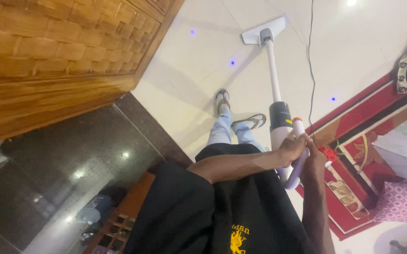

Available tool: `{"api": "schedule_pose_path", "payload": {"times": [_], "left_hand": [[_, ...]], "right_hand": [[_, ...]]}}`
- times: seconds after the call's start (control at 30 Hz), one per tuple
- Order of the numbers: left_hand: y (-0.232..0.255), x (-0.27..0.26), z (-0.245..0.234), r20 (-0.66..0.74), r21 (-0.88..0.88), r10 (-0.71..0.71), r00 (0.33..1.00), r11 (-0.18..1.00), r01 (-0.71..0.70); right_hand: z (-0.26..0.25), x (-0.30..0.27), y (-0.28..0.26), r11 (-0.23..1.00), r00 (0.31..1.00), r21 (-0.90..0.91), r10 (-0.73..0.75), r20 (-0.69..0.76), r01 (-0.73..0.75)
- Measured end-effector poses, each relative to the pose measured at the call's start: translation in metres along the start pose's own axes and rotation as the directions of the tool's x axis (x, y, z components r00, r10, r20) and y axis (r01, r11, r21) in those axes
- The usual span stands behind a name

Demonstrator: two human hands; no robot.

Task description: The person vacuums the floor using a handheld vacuum cleaner, moving the vacuum head across the floor and around objects like pillows and a ball.

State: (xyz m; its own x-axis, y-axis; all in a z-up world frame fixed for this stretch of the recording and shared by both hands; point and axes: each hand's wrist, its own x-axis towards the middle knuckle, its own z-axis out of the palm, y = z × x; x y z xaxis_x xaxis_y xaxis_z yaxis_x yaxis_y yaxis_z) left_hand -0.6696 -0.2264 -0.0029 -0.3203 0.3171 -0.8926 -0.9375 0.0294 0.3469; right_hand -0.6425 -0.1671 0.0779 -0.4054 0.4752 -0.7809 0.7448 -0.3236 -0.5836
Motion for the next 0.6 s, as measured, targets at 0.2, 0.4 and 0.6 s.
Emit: {"api": "schedule_pose_path", "payload": {"times": [0.2, 0.4, 0.6], "left_hand": [[-0.021, 0.008, 0.030, -0.026, 0.269, 0.029, 0.999, 0.963, -0.021], [-0.006, 0.002, 0.053, -0.118, 0.295, 0.129, 0.985, 0.951, -0.089], [0.023, 0.018, 0.063, -0.222, 0.166, 0.057, 0.974, 0.986, -0.019]], "right_hand": [[-0.042, 0.006, 0.022, 0.991, 0.999, 0.135, 0.002, 0.047, -0.008], [-0.065, 0.046, 0.027, 0.968, 0.998, 0.247, 0.027, 0.055, -0.040], [-0.054, 0.079, 0.013, 0.948, 0.995, 0.318, -0.007, 0.096, -0.024]]}}
